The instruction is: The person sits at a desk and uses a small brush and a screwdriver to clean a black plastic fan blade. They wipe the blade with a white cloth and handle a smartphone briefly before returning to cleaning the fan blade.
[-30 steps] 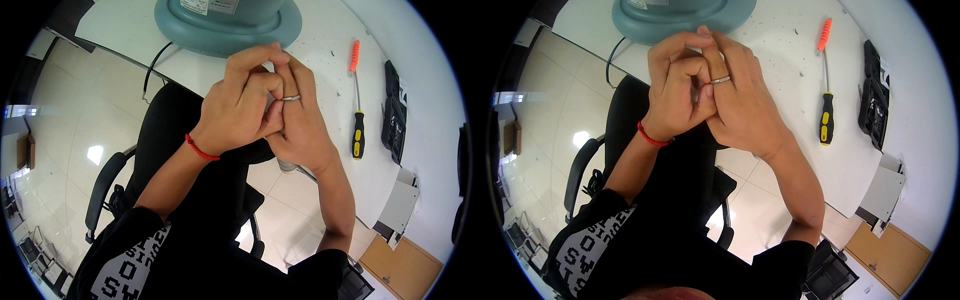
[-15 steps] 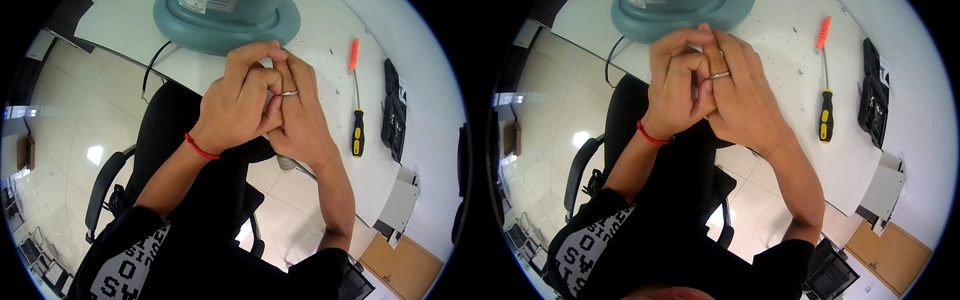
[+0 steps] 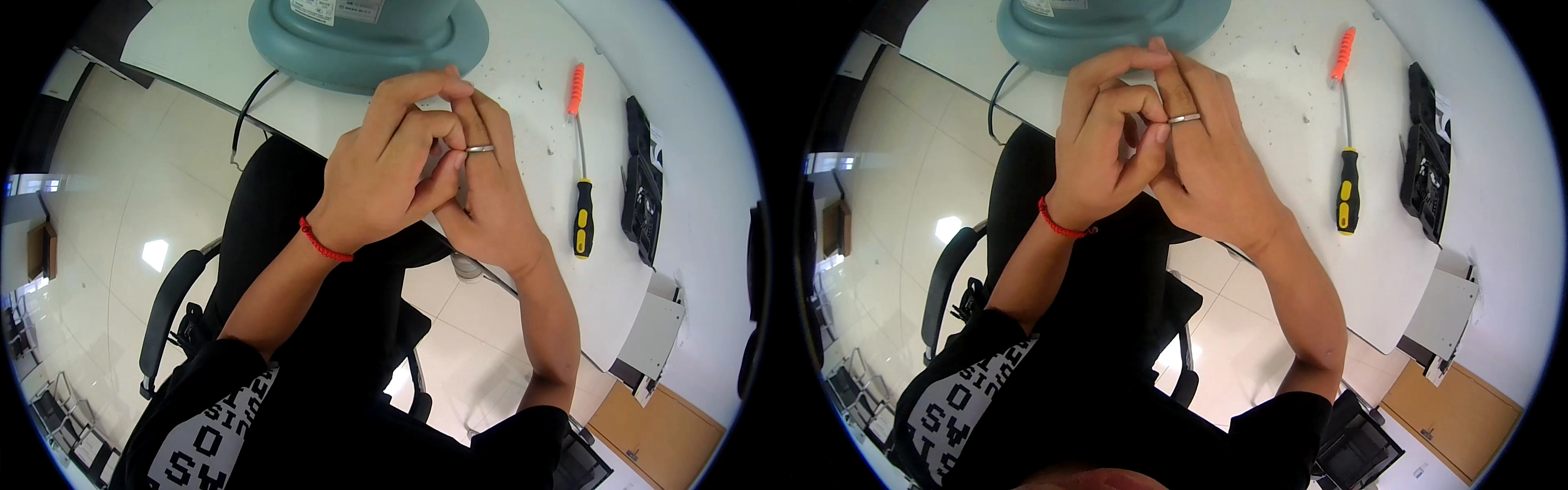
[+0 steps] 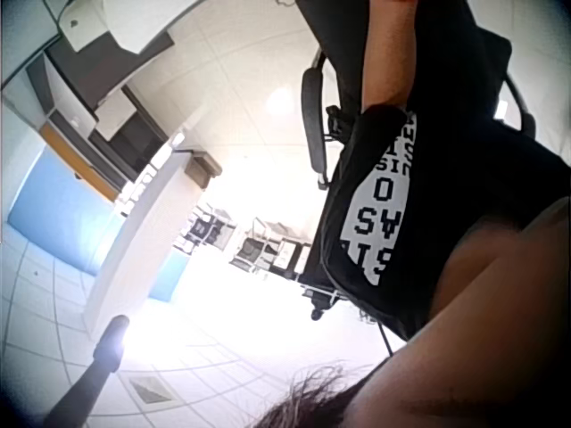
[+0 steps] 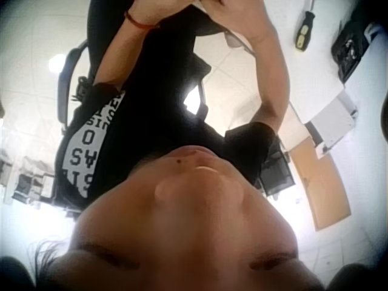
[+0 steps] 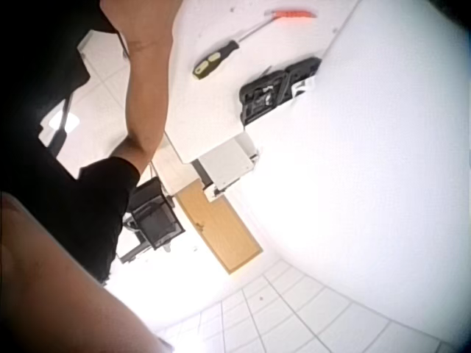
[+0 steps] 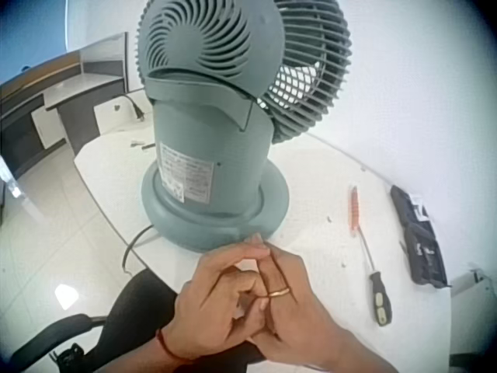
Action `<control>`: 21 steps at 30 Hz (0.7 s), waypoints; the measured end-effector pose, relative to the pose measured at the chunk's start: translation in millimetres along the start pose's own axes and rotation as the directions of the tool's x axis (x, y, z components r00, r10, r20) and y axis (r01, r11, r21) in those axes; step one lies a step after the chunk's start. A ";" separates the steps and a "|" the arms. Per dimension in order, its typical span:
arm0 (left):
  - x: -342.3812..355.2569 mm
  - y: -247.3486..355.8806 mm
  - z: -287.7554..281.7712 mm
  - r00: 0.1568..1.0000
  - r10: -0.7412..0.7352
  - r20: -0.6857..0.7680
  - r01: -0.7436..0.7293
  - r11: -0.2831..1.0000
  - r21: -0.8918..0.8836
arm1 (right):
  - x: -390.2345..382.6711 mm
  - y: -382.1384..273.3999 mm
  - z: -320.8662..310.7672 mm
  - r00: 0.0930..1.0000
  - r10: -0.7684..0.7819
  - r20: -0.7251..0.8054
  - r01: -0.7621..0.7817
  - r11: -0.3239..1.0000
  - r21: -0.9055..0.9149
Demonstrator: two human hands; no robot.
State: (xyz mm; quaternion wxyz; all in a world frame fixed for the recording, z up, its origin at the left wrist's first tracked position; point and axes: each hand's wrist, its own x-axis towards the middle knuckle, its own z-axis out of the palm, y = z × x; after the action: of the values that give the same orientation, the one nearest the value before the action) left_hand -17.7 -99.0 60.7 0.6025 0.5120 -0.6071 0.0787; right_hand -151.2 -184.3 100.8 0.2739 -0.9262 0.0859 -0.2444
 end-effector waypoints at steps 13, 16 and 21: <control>1.1 1.8 -1.5 1.000 -0.008 0.003 0.008 1.000 0.025 | 0.7 -1.5 0.1 1.000 -0.011 -0.010 0.011 1.000 -0.016; 1.5 2.7 -3.0 1.000 -0.013 0.018 0.012 0.999 0.040 | 2.0 -0.7 -1.9 0.999 -0.033 0.011 0.034 0.992 -0.119; 2.4 3.5 -0.4 0.999 -0.024 -0.028 0.025 0.998 0.054 | 0.8 -0.6 -2.9 0.999 -0.041 0.022 0.044 0.984 -0.170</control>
State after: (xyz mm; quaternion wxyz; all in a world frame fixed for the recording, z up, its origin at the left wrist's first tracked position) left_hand -19.3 -98.4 64.6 0.5975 0.5345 -0.5902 0.0947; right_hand -152.0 -185.5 103.6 0.1890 -0.9501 0.0841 -0.2333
